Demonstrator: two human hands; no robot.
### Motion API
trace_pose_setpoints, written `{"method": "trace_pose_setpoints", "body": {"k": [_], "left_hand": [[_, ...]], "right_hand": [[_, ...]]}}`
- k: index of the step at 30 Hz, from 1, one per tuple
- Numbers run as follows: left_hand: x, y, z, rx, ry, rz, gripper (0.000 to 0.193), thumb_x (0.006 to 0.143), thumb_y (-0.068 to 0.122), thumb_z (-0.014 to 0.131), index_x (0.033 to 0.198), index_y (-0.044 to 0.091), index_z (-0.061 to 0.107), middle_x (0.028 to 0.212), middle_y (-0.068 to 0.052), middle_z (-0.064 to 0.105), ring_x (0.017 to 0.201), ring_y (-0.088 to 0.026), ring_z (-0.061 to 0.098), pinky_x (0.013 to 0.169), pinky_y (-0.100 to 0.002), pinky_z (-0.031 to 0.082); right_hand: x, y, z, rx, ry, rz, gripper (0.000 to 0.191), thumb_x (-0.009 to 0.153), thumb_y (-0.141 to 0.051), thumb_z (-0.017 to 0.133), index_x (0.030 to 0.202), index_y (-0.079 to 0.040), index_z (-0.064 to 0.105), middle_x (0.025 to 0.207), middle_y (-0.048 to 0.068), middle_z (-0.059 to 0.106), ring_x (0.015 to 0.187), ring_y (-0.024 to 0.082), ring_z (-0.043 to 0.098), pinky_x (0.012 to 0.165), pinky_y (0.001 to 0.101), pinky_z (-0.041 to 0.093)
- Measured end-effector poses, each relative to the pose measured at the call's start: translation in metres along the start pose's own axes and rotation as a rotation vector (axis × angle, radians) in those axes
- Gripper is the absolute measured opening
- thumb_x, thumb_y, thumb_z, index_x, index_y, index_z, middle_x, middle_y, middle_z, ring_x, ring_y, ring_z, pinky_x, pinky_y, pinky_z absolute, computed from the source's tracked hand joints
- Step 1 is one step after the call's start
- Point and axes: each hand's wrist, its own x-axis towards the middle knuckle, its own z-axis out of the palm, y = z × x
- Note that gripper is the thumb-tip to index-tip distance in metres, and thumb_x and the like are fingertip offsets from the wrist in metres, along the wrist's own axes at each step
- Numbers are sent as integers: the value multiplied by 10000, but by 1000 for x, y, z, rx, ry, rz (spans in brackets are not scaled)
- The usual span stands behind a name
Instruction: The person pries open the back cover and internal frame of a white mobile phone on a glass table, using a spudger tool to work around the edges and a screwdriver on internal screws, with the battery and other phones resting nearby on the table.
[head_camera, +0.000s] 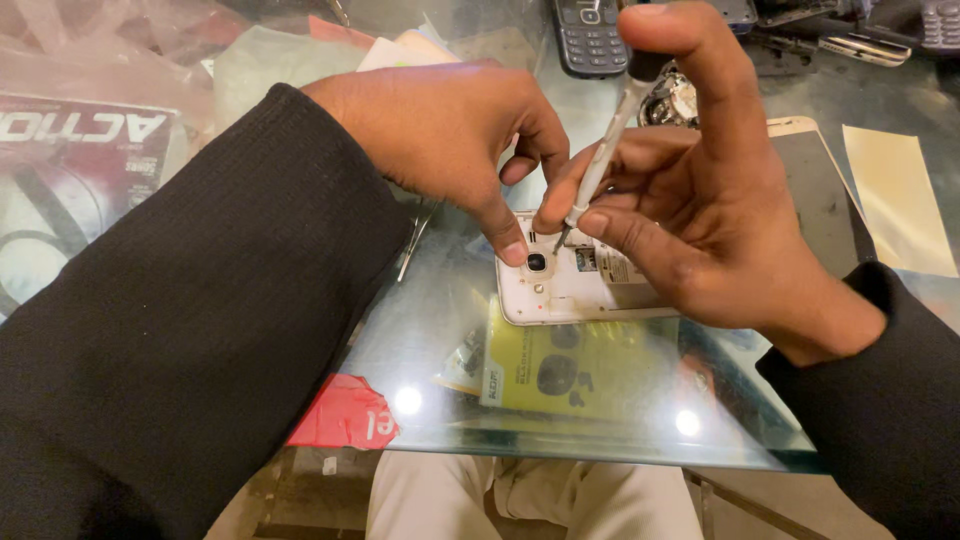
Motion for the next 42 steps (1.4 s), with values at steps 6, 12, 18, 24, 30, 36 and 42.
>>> {"method": "trace_pose_setpoints", "body": {"k": [6,12,18,24,30,36,42], "left_hand": [[0,-3,0,10,-25,1,486,546,357,947,974,209,772,744,31,601,674,-171,643,601,-370,478],[0,-3,-1,-37,-10,67,408,520,331,939,856,163,779,720,31,578,646,-156,644,574,-362,468],[0,-4,0,-8,-22,39,468,572,349,954,884,77,735,705,-9,607,652,-179,621,585,-367,465],[-2,-3,-1,-23,-4,33,484,531,341,941,946,159,772,728,35,595,634,-151,625,560,-353,462],[-3,-1,-2,-34,-22,52,452,525,338,942,922,173,804,739,26,572,645,-160,629,571,-357,462],[-2,-3,-1,-16,13,30,505,519,362,947,935,137,771,738,36,615,677,-159,643,596,-354,482],[-2,-3,-2,-13,-3,41,540,521,362,943,982,141,765,748,34,612,679,-165,642,598,-364,482]], "right_hand": [[2,3,7,-177,68,-52,983,937,144,803,1565,-241,153,1202,140,547,1025,206,636,955,351,610],[4,-7,7,21,52,85,892,973,156,642,1564,-243,106,1205,122,596,1048,194,702,975,366,660],[6,-3,9,-104,11,-49,993,947,149,760,1598,-270,138,1156,133,568,1044,198,620,991,350,582],[4,-4,10,-101,40,-22,967,987,164,738,1580,-256,100,1154,134,603,1087,178,639,1023,341,614],[3,-11,7,-35,33,73,906,992,181,596,1588,-251,69,1167,159,664,1105,197,711,970,342,623],[5,-2,7,-70,32,-36,995,958,154,753,1599,-303,145,1173,155,584,1066,198,624,976,349,568],[1,1,9,-74,86,-24,956,1000,141,764,1583,-278,134,1129,124,580,1039,179,619,969,329,566]]}}
